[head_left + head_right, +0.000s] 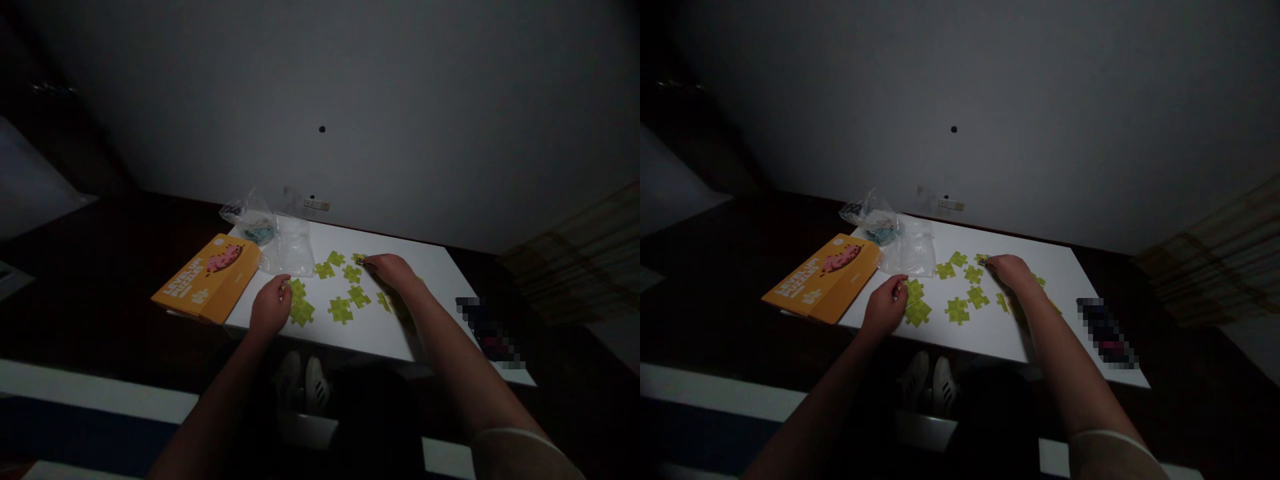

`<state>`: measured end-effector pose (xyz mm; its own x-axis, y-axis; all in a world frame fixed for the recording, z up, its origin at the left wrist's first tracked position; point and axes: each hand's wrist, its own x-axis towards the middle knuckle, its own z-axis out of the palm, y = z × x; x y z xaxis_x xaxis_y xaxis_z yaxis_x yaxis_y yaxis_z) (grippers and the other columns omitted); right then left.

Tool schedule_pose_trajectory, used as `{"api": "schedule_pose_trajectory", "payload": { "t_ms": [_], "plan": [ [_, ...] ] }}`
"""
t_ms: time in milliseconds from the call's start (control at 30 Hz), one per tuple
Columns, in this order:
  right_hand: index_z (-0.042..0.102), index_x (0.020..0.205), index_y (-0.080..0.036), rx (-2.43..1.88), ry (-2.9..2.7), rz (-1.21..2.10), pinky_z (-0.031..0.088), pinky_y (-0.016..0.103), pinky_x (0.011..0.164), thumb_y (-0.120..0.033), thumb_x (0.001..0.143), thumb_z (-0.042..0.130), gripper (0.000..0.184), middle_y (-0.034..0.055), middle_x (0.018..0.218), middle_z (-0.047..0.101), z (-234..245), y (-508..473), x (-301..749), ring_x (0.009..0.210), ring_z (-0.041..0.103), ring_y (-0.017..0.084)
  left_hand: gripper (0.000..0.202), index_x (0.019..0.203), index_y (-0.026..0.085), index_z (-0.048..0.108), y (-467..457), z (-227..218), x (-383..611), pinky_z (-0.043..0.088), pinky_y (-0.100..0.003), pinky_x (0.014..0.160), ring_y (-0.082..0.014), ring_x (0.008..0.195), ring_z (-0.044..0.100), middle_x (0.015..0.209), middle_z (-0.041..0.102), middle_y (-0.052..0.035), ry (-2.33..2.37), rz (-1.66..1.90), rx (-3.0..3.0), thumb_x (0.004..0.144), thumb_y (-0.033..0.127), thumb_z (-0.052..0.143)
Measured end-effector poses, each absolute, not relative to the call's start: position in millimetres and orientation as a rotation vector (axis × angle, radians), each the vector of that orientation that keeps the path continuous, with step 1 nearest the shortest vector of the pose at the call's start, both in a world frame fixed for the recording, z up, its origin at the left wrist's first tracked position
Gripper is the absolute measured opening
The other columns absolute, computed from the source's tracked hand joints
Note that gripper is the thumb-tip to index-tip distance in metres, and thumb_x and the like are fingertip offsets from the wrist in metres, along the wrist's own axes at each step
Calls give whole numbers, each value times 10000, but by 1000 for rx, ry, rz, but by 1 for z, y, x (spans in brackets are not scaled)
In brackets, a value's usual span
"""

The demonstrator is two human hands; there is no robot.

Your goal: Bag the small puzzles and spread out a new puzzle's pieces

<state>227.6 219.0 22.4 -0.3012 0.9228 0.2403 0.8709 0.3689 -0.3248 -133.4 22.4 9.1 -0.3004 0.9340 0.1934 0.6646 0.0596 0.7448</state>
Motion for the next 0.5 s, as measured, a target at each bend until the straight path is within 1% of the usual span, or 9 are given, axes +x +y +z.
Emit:
{"api": "schedule_pose_trajectory", "payload": {
  "t_ms": [67, 133, 200, 267, 333, 367, 433, 500],
  "plan": [
    [889, 984, -345, -1566, -2264, 191, 569, 385, 904, -340, 902, 796, 125, 66, 1036, 884, 23, 215, 232, 952, 798, 296, 399, 1344, 225, 774, 22, 10, -134, 589, -366, 910, -263, 939, 783, 1047, 834, -73, 2032, 1096, 1603, 1039, 326, 536],
    [879, 1129, -331, -1588, -2228, 173, 572, 402, 956, -350, 964, 709, 238, 79, 1153, 878, 25, 214, 237, 1032, 799, 301, 395, 1345, 242, 778, 23, 11, -135, 583, -374, 924, -272, 959, 787, 1038, 834, -73, 2074, 1082, 1611, 1044, 327, 537],
    [834, 1298, -269, -1657, -2108, 149, 571, 407, 984, -360, 1022, 613, 365, 117, 1239, 859, 27, 216, 242, 1088, 793, 302, 394, 1355, 250, 775, 24, 12, -136, 575, -392, 946, -287, 997, 787, 1050, 835, -81, 2118, 1064, 1614, 1052, 330, 536],
    [784, 1392, -169, -1765, -1955, 147, 578, 397, 943, -345, 1041, 556, 454, 171, 1214, 852, 27, 223, 248, 1055, 796, 299, 398, 1381, 253, 761, 26, 13, -137, 567, -407, 961, -296, 1028, 786, 1085, 837, -88, 2143, 1042, 1597, 1061, 332, 537],
    [786, 1369, -102, -1870, -1842, 177, 580, 379, 869, -313, 1012, 571, 466, 196, 1121, 856, 26, 233, 254, 957, 800, 291, 405, 1411, 251, 740, 31, 13, -137, 557, -424, 981, -307, 1061, 784, 1126, 839, -94, 2162, 1004, 1594, 1066, 327, 543],
    [804, 1329, -95, -1910, -1817, 197, 580, 373, 839, -296, 987, 599, 447, 196, 1079, 857, 24, 238, 256, 909, 799, 286, 408, 1423, 248, 730, 34, 14, -137, 550, -435, 995, -315, 1085, 780, 1142, 839, -98, 2175, 978, 1603, 1069, 324, 542],
    [844, 1230, -124, -1961, -1803, 231, 580, 367, 810, -287, 936, 669, 379, 183, 1037, 860, 21, 246, 260, 862, 798, 284, 413, 1439, 242, 713, 39, 14, -136, 534, -458, 1022, -335, 1136, 768, 1166, 836, -107, 2206, 926, 1637, 1077, 326, 531],
    [863, 1142, -159, -1982, -1827, 241, 583, 380, 824, -325, 909, 730, 316, 180, 1054, 861, 19, 252, 263, 894, 800, 302, 420, 1448, 233, 700, 42, 14, -135, 522, -478, 1035, -353, 1172, 753, 1185, 833, -114, 2224, 885, 1668, 1083, 342, 523]
  ]
}}
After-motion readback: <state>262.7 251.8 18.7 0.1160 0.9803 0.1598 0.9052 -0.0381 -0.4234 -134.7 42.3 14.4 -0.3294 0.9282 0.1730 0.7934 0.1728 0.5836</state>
